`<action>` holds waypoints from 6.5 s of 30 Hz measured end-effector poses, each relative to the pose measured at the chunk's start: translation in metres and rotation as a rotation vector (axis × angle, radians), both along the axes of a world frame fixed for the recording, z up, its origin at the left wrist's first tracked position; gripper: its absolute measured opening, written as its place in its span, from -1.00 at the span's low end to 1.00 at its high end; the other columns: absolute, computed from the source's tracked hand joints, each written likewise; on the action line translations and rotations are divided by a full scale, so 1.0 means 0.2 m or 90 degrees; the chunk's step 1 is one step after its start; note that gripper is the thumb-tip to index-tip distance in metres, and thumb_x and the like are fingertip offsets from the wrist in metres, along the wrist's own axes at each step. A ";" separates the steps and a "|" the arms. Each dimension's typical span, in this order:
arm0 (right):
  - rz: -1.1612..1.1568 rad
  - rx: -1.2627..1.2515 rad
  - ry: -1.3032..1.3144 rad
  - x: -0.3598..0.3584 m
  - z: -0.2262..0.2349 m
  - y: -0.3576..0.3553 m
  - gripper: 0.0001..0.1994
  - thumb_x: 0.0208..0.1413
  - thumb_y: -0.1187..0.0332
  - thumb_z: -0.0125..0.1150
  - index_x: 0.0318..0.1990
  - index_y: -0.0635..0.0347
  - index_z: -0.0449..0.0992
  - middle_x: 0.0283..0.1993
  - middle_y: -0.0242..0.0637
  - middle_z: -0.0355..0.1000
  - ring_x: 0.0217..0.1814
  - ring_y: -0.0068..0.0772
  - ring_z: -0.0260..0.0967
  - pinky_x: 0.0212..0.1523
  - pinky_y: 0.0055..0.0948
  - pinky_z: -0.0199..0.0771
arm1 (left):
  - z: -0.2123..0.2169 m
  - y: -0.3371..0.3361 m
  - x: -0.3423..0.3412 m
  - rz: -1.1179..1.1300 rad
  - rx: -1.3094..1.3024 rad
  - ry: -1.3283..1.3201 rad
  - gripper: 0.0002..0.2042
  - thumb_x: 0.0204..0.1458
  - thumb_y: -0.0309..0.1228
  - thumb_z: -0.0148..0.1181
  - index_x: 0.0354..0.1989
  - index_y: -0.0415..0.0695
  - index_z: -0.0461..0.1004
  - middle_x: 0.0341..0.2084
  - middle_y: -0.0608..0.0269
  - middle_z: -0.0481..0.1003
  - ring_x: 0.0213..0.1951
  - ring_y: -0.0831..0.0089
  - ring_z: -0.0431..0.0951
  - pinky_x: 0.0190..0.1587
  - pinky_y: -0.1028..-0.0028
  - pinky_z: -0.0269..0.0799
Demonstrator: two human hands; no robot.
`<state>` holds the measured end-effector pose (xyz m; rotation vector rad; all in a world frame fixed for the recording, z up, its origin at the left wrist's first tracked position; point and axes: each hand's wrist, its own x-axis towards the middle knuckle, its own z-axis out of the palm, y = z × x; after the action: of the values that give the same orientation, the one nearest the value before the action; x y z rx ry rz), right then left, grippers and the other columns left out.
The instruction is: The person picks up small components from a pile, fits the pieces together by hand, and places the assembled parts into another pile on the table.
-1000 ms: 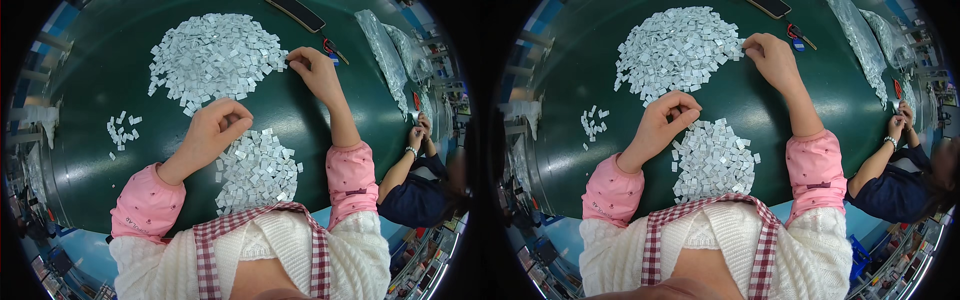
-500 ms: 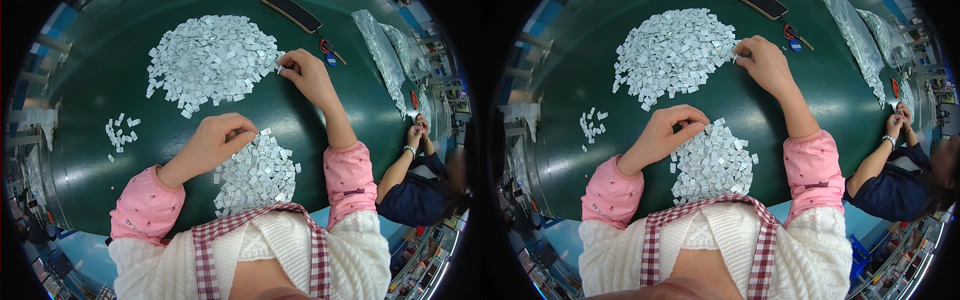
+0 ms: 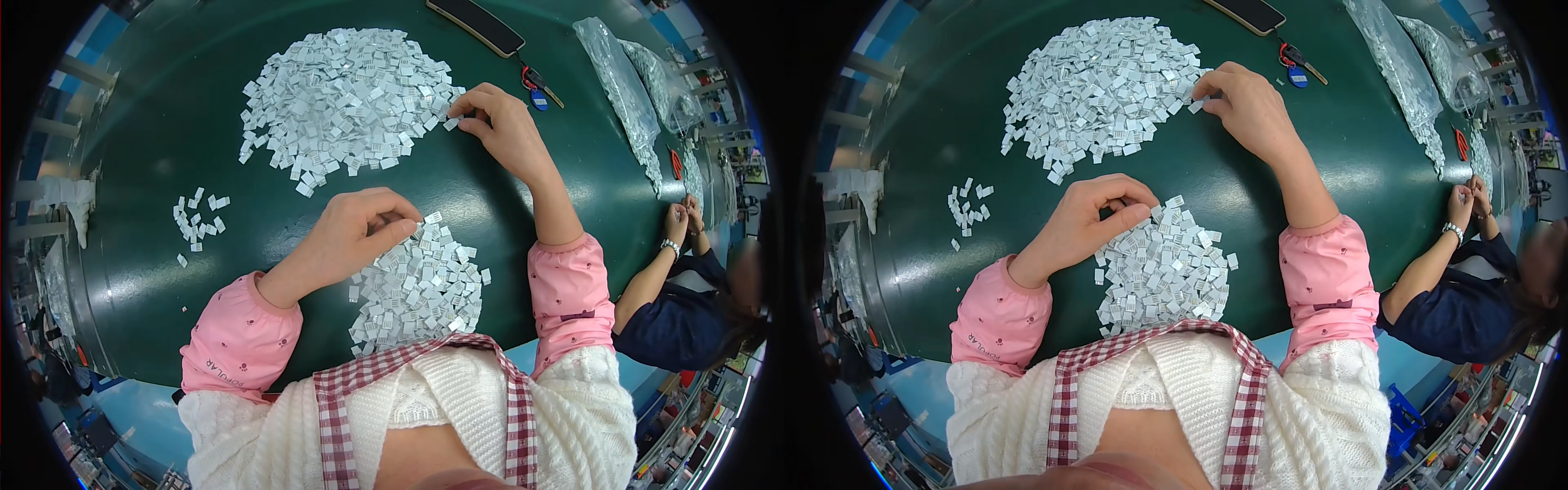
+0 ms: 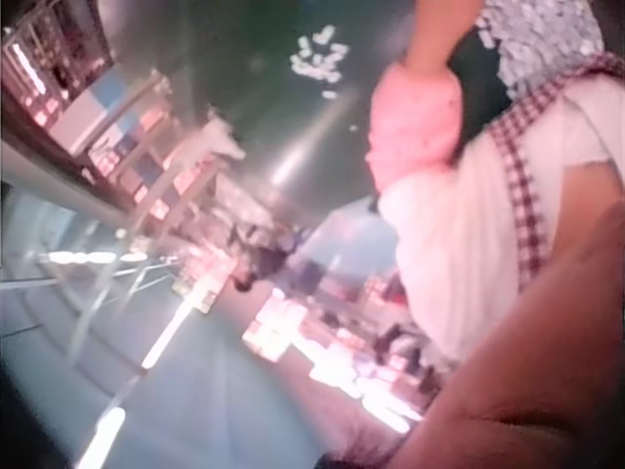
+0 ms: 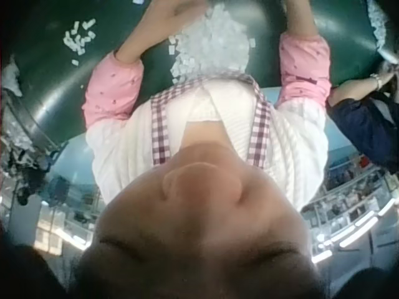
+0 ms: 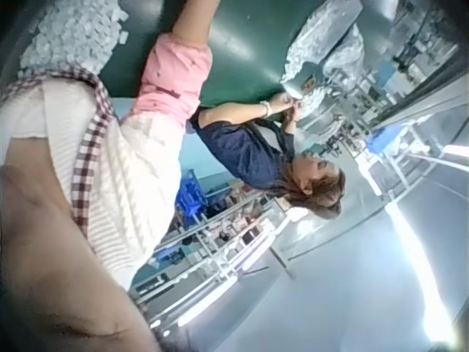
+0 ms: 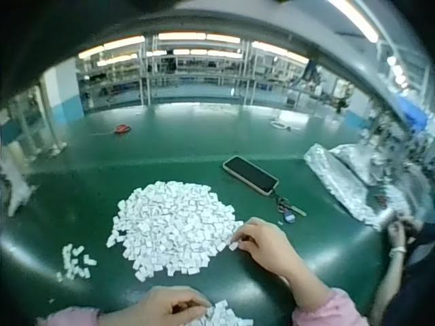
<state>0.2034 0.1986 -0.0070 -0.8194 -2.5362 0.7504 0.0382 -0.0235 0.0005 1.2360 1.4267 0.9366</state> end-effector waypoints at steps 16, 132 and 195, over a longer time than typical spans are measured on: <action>-0.019 0.116 -0.114 -0.03 0.02 -0.07 -0.97 0.08 0.47 0.29 -0.32 0.18 0.58 -0.27 -0.39 0.50 -0.35 -0.37 0.39 -0.25 -0.42 0.40 | -0.05 0.01 -0.01 0.070 0.099 0.023 -0.90 0.14 -0.54 0.23 -0.22 -0.26 0.62 -0.35 0.34 0.56 -0.49 0.62 0.32 -0.41 0.63 0.25; 0.201 -0.313 0.049 -0.09 0.12 -0.33 -0.96 0.19 0.54 0.25 -0.22 0.23 0.57 -0.32 -0.43 0.49 -0.35 -0.56 0.34 -0.28 -0.59 0.34 | -0.05 0.04 -0.06 0.274 0.033 -0.316 -0.86 0.21 -0.50 0.26 -0.10 -0.24 0.55 -0.33 0.16 0.61 -0.42 0.64 0.48 -0.49 0.73 0.37; 0.086 -0.196 0.213 -0.12 0.05 -0.41 -0.89 0.16 0.58 0.32 -0.17 0.24 0.64 -0.21 -0.37 0.54 -0.26 -0.56 0.44 -0.17 -0.61 0.39 | -0.06 0.03 -0.08 0.262 0.094 -0.377 -0.75 0.20 -0.61 0.24 0.05 -0.32 0.52 -0.20 0.02 0.64 -0.19 0.37 0.67 -0.07 0.54 0.60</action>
<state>0.1802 0.1167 0.0022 -0.5583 -2.2216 1.2329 0.0231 -0.0172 -0.0113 0.6747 1.1546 1.5599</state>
